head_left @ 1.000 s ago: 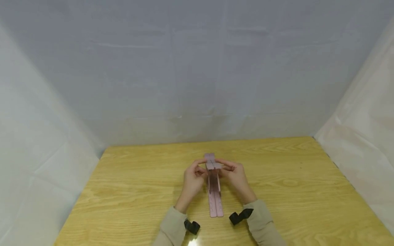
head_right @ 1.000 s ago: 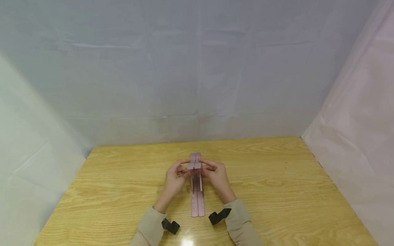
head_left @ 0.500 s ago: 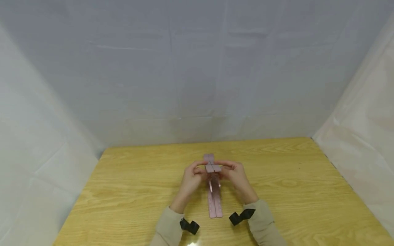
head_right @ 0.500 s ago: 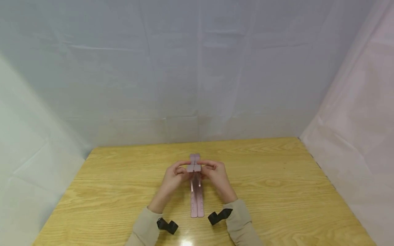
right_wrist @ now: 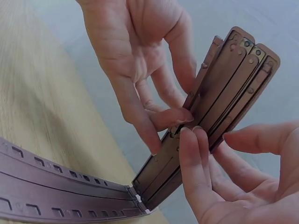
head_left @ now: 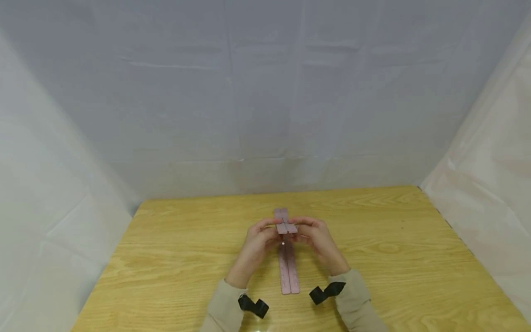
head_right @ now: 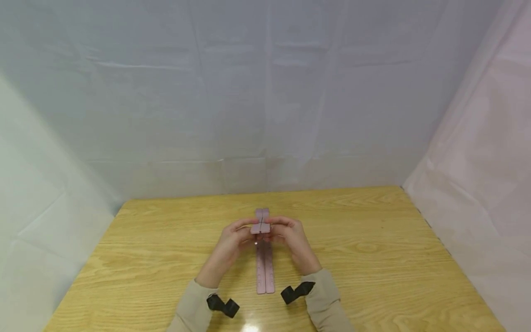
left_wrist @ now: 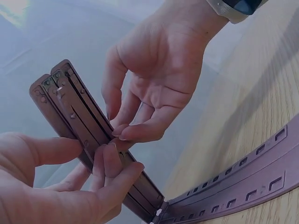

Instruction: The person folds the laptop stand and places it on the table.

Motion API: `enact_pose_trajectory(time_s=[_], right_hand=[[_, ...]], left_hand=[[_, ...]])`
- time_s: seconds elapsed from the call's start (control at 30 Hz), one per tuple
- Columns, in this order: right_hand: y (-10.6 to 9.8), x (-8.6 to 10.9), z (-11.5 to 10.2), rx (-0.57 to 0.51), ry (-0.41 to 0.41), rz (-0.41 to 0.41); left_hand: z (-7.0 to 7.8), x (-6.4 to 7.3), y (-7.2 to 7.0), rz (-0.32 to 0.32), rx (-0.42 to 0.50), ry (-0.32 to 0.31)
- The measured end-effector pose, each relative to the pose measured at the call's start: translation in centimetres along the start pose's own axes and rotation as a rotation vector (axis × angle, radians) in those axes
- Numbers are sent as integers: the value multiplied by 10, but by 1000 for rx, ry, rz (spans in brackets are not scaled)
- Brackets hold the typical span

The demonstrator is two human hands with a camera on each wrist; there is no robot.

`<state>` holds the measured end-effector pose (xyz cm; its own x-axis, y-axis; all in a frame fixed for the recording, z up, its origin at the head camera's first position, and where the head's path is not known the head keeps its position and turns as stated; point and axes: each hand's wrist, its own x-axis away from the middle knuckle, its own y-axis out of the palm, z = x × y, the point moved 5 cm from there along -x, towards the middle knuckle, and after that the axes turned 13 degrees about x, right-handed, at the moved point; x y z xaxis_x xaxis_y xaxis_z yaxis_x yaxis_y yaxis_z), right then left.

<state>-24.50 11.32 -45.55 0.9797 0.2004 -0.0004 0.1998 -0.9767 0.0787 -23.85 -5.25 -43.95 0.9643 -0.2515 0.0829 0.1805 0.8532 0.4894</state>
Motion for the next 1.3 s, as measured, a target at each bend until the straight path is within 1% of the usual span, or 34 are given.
enact_pose_trajectory(time_s=[0.13, 0.27, 0.37, 0.6, 0.73, 0.87, 0.97, 1.1, 1.2, 1.3], right_hand=[[0, 1, -2, -6, 9, -21], [0, 1, -2, -19, 32, -23], [1, 0, -1, -16, 34, -16], [0, 0, 0, -15, 33, -22], [0, 0, 1, 5, 36, -29], [0, -1, 3, 68, 41, -26], [0, -1, 6, 135, 54, -34], [1, -1, 11, 220, 67, -58], [1, -1, 13, 253, 63, -72], [2, -1, 17, 273, 69, -93]], left_hand=[[0, -1, 1, 12, 4, -12], [-1, -1, 1, 22, 1, -22], [-1, 0, 2, 25, 4, -24], [-1, -1, 1, 12, -7, -11], [-1, -1, 0, 21, -29, -1], [-1, 0, -1, 5, -97, -2], [-2, 0, -2, -34, -193, -12], [-5, 1, -4, -85, -329, -50], [-6, 2, -4, -121, -379, -75], [-6, 3, -4, -154, -403, -75]])
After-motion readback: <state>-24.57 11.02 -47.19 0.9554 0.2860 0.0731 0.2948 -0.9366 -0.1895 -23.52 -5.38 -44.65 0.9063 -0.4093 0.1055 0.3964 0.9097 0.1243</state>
